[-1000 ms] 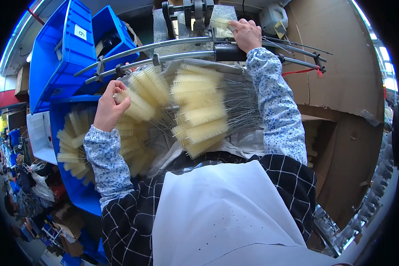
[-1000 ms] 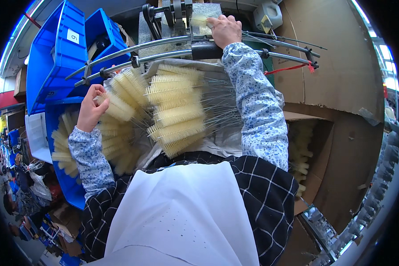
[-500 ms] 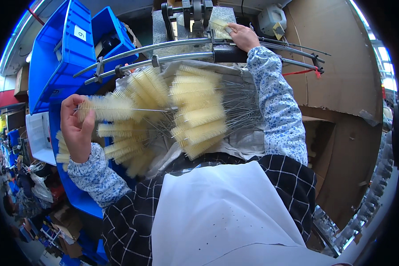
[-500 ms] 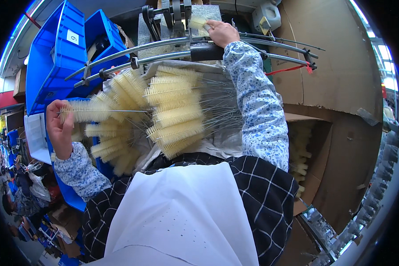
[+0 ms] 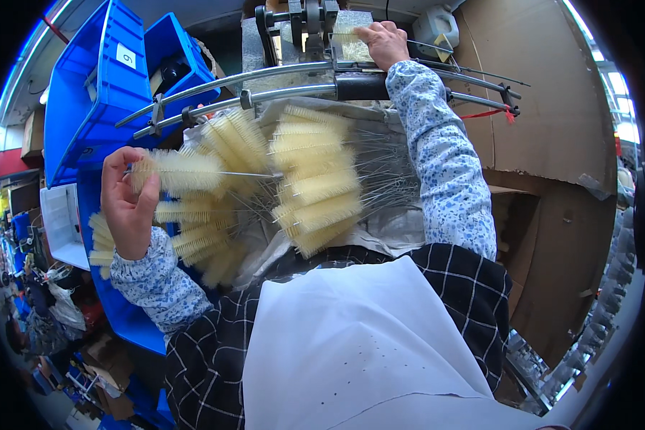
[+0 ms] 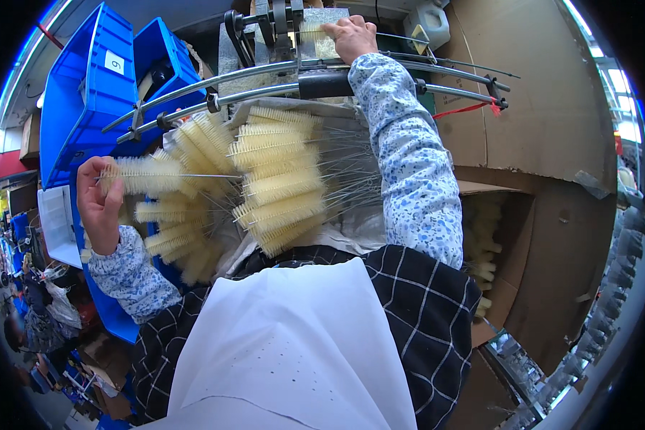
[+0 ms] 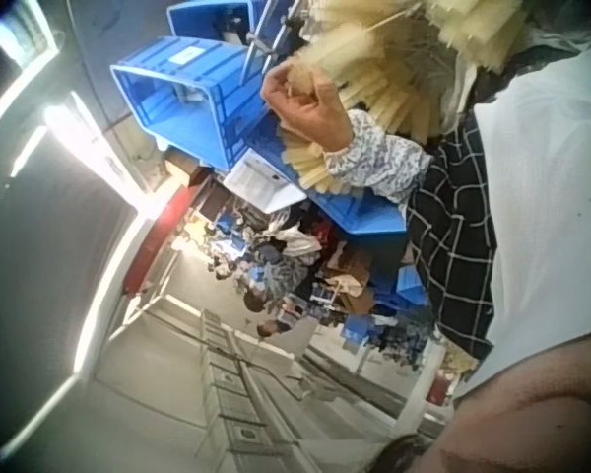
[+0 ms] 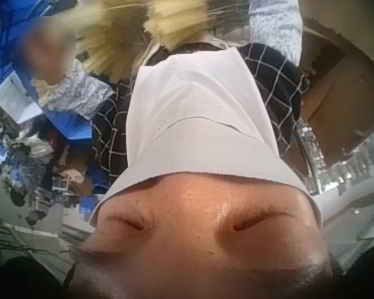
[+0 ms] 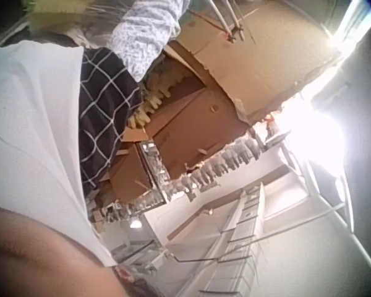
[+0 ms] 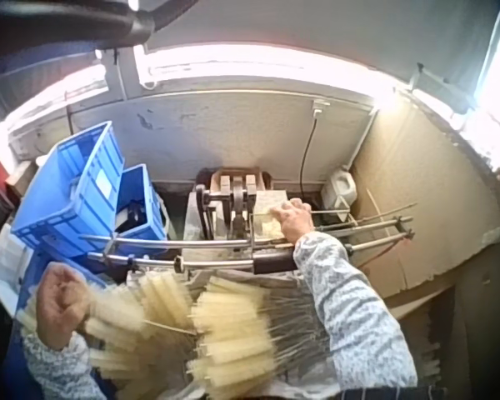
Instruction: The person repeatedly picks up a bundle of bristles and a metal rod, inserts the rod into the bristles, and places the assembled brush into a blue bin. The process is continuous and repetitive, focusing on the manual assembly of cleaning brushes.
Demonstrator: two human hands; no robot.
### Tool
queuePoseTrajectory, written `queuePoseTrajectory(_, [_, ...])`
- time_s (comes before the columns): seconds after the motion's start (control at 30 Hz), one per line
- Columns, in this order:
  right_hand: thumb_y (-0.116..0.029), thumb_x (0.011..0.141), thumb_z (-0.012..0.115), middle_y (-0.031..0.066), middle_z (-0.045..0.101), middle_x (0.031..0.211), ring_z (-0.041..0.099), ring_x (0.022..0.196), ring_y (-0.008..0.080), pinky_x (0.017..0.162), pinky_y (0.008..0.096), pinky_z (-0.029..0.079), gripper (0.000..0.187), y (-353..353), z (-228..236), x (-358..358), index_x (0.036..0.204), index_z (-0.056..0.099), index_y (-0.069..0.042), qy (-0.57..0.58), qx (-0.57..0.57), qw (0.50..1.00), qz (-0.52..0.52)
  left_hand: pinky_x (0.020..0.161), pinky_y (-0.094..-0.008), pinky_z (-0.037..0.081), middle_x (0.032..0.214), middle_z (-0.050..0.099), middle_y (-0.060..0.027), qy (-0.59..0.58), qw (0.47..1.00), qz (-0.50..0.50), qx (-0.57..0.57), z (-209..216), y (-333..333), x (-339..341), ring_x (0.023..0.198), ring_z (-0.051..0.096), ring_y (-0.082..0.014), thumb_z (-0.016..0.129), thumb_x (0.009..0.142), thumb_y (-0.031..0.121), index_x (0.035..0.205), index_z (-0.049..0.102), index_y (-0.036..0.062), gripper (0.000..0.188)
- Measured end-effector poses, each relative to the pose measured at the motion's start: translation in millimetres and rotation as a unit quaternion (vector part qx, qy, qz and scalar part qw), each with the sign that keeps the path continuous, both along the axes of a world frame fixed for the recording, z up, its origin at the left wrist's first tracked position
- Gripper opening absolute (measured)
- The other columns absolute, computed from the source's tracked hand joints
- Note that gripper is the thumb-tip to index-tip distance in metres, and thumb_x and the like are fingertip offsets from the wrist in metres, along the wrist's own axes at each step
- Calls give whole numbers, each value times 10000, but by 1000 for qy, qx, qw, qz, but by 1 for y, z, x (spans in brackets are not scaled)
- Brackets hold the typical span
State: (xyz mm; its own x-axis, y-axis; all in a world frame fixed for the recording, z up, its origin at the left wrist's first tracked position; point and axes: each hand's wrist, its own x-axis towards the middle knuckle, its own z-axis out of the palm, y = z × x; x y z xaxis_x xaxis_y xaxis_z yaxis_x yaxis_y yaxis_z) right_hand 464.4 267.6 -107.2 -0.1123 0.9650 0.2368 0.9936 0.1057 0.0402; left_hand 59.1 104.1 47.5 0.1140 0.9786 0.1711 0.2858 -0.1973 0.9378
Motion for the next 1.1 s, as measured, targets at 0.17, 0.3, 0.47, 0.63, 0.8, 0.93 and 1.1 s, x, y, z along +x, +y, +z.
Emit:
queuePoseTrajectory(0.17, [-125, 841, 460, -11, 571, 955, 477, 941, 174, 818, 329, 353, 280, 1, -5, -2, 1056, 580, -259, -19, 80, 995, 56, 646, -194, 400, 955, 464, -38, 31, 999, 10, 18, 4, -1, 5, 741, 468, -67, 536, 731, -3, 1001, 449, 20, 284])
queuePoseTrajectory(0.3, [-121, 840, 465, -7, 582, 930, 488, 913, 175, 799, 334, 357, 279, -2, -1, -3, 1051, 581, -262, -14, 47, 997, 51, 639, -225, 427, 869, 529, -61, 177, 982, 8, 59, 13, 11, 20, 723, 520, -108, 526, 699, -9, 945, 493, 24, 250])
queuePoseTrajectory(0.47, [-118, 851, 455, 6, 594, 929, 496, 926, 170, 811, 328, 354, 295, -6, 10, -6, 1062, 581, -283, -15, 20, 999, 41, 715, -326, 451, 854, 576, -162, 328, 926, -162, 92, -18, 62, 92, 793, 574, -264, 542, 652, 50, 956, 508, 7, 309])
queuePoseTrajectory(0.63, [-127, 849, 460, 6, 595, 925, 494, 921, 167, 815, 319, 352, 278, -4, 12, -10, 1038, 597, -277, 2, 35, 998, 53, 691, -366, 442, 788, 588, -176, 399, 872, -282, 40, -79, 118, 170, 760, 575, -302, 571, 740, 254, 896, 525, 16, 288])
queuePoseTrajectory(0.8, [-148, 847, 474, 0, 593, 922, 493, 914, 168, 816, 315, 353, 256, -3, 10, -10, 1026, 606, -275, 33, 19, 997, 60, 695, -359, 442, 783, 598, -168, 405, 863, -300, -11, -108, 135, 187, 779, 577, -292, 618, 745, 377, 825, 555, 11, 380])
queuePoseTrajectory(0.93, [-263, 835, 490, 31, 617, 914, 525, 895, 183, 805, 328, 389, 228, 4, -4, 1, 1026, 614, -250, 93, 13, 992, 83, 667, -354, 436, 763, 588, -166, 385, 865, -321, -33, -111, 132, 194, 750, 572, -286, 605, 768, 347, 808, 537, 16, 341])
queuePoseTrajectory(1.1, [-354, 810, 499, 86, 612, 982, 578, 876, 248, 803, 337, 442, 315, 26, -3, 6, 1052, 603, -182, 234, -164, 957, 41, 663, -357, 437, 773, 590, -161, 390, 862, -320, -36, -108, 132, 193, 759, 575, -291, 602, 772, 341, 813, 527, 17, 335])
